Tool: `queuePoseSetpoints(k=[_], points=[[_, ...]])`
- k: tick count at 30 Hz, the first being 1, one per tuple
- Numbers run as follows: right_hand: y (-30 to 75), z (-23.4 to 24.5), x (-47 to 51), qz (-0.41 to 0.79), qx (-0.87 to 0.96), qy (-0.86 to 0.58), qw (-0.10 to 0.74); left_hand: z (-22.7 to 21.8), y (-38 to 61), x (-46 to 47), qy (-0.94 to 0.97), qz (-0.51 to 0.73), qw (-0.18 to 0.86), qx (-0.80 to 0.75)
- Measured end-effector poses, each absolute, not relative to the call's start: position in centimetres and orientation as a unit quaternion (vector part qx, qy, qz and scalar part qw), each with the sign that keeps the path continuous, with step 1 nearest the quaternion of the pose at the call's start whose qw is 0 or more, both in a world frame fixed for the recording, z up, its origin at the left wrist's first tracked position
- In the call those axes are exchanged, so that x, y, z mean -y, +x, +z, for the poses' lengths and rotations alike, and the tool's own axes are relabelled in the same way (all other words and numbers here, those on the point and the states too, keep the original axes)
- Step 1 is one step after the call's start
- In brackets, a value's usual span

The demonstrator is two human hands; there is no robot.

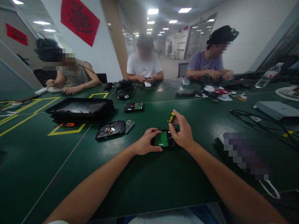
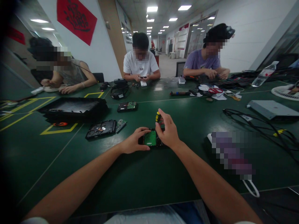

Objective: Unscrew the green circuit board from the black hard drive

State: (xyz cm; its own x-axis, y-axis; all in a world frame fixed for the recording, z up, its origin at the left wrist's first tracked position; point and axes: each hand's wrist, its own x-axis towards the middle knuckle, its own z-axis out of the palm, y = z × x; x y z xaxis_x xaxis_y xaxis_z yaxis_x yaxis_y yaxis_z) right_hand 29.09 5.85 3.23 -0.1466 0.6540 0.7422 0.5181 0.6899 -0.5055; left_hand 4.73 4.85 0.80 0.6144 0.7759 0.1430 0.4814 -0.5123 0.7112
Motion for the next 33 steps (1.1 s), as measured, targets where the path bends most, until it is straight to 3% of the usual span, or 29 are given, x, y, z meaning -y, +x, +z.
queuePoseSetpoints(k=[33], points=[[29.04,3.04,-5.91,0.049,0.75,-0.398,0.526,0.8,4.85,-4.82,0.836,0.245,0.319,-0.374]])
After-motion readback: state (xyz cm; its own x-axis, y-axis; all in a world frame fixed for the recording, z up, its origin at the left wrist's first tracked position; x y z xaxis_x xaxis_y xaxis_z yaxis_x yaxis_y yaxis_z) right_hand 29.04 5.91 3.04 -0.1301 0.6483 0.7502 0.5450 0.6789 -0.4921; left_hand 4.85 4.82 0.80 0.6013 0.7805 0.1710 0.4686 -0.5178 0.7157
